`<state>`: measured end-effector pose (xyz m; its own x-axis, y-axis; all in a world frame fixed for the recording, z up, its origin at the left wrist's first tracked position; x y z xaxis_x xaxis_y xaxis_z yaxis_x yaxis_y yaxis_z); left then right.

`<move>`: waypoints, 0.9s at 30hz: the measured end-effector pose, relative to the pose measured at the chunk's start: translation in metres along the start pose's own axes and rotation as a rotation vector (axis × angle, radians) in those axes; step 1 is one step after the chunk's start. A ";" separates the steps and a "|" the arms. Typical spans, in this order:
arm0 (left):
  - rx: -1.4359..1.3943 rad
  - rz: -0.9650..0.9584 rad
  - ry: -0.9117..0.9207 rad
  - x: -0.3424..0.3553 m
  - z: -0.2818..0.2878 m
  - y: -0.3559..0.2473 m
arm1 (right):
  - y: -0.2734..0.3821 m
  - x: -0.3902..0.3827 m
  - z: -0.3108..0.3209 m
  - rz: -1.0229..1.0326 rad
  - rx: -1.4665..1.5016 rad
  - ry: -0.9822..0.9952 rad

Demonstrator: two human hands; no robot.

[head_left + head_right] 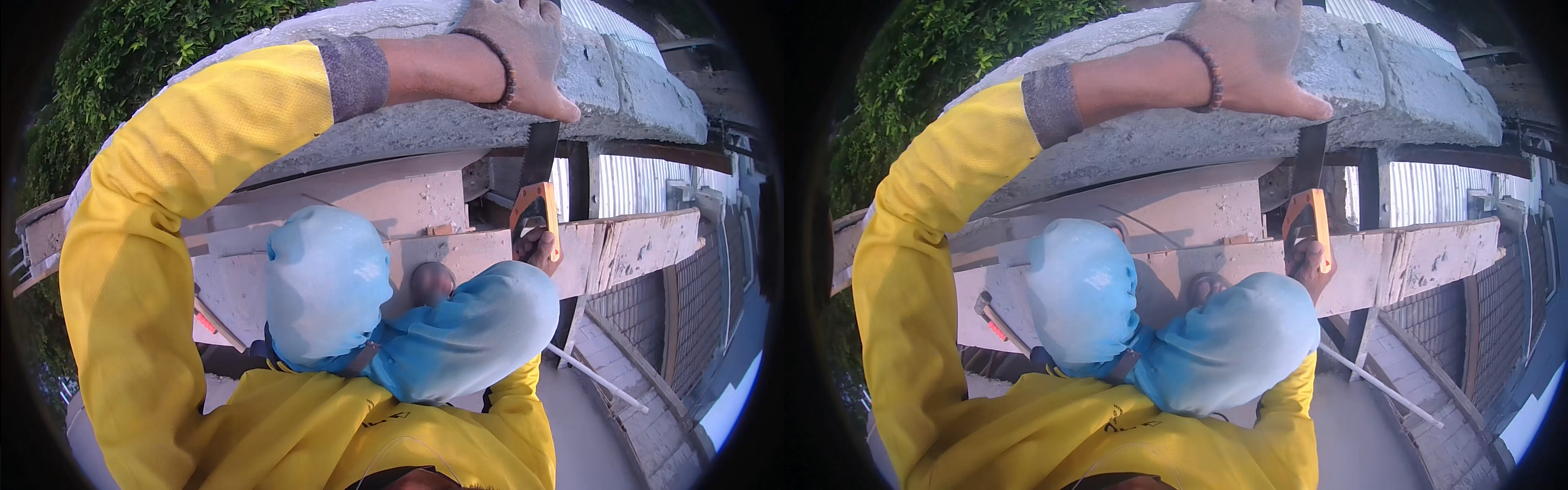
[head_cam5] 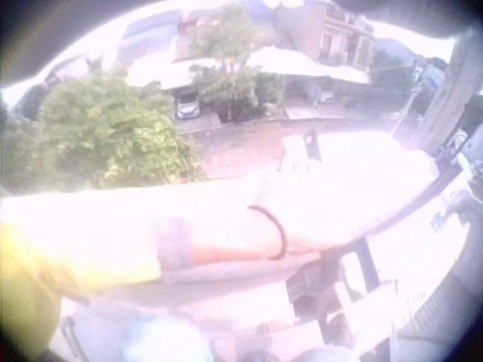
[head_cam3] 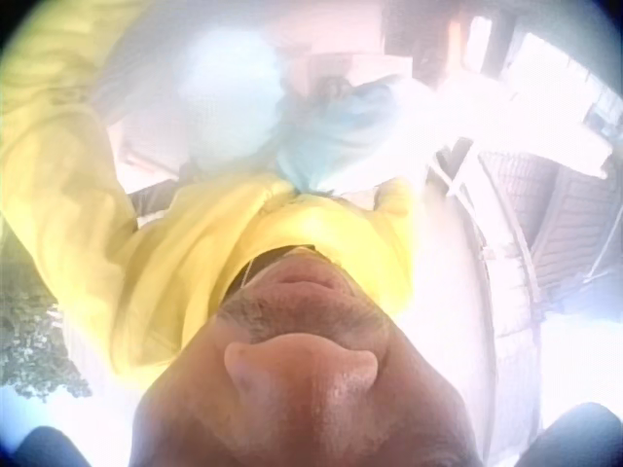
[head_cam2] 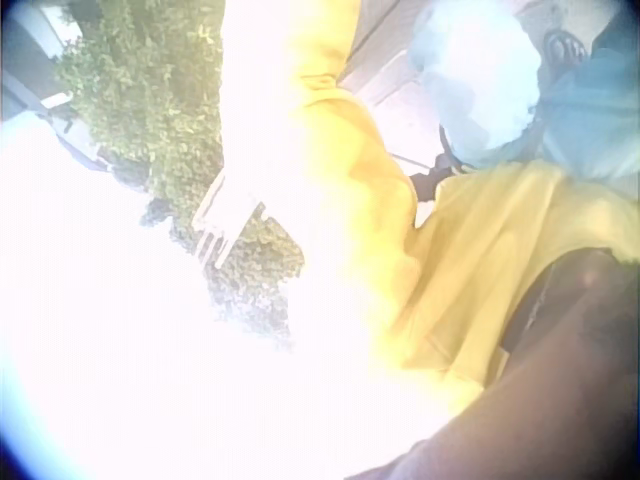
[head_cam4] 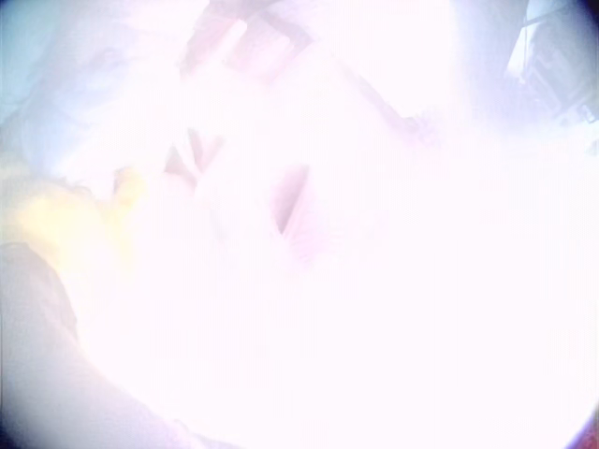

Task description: The person uses a hand saw to cut a concrete block resting on a wooden plank, then uses a hammer and chisel to split the block along the cut. The person removes the cut piece and continues sawing another section of the block.

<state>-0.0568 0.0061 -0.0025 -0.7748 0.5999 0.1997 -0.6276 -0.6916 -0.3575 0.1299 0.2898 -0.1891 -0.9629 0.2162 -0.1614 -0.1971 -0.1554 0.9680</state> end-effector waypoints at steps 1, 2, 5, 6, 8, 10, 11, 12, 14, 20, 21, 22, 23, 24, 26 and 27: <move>-0.004 -0.012 0.005 -0.002 -0.001 -0.001 | 0.018 -0.010 0.020 -0.043 -0.077 -0.001; -0.013 -0.024 0.012 -0.005 -0.002 -0.001 | 0.041 -0.026 0.050 -0.050 -0.203 -0.052; -0.041 -0.052 0.040 -0.006 -0.009 0.000 | 0.104 -0.104 0.143 -0.191 -0.260 -0.023; -0.051 -0.056 0.055 -0.006 -0.013 0.000 | 0.127 -0.139 0.179 -0.196 -0.329 -0.061; -0.057 -0.075 0.069 -0.006 -0.017 0.000 | 0.171 -0.214 0.243 -0.185 -0.457 -0.195; -0.058 -0.095 0.082 -0.005 -0.020 0.000 | 0.199 -0.291 0.290 -0.196 -0.544 -0.508; -0.058 -0.103 0.087 -0.005 -0.021 0.000 | 0.199 -0.320 0.299 -0.220 -0.524 -0.595; -0.058 -0.109 0.095 -0.005 -0.021 0.001 | 0.196 -0.344 0.303 -0.240 -0.501 -0.690; -0.049 -0.125 0.108 -0.005 -0.021 0.002 | 0.172 -0.369 0.296 -0.285 -0.501 -0.889; -0.062 -0.149 0.091 -0.015 -0.018 0.015 | 0.008 -0.220 0.236 -0.107 -0.693 -0.901; -0.066 -0.150 0.081 -0.019 -0.017 0.017 | -0.021 -0.186 0.227 -0.158 -0.921 -0.933; -0.073 -0.148 0.069 -0.022 -0.017 0.019 | -0.056 -0.149 0.218 -0.285 -1.039 -0.864; -0.084 -0.149 0.061 -0.026 -0.016 0.021 | -0.090 -0.114 0.203 -0.349 -1.066 -0.725; -0.103 -0.156 0.043 -0.028 -0.016 0.021 | -0.112 -0.085 0.188 -0.282 -1.176 -0.606; -0.131 -0.162 -0.004 -0.036 -0.012 0.019 | -0.142 -0.041 0.144 0.034 -1.419 -0.337; -0.151 -0.169 -0.034 -0.042 -0.009 0.018 | -0.162 -0.033 0.138 -0.088 -1.430 -0.291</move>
<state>-0.0350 -0.0278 -0.0258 -0.6634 0.6863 0.2981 -0.7320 -0.5126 -0.4487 0.2190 0.4405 -0.3136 -0.9020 0.4317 0.0029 -0.4304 -0.8988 -0.0834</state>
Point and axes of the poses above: each hand's wrist, its own x-axis towards the middle knuckle, its own z-axis out of the back of the hand, y = z × x, the point moved 6 cm from there along x, towards the middle knuckle, and after that the axes turned 7 degrees about -x, right-handed, at the moved point
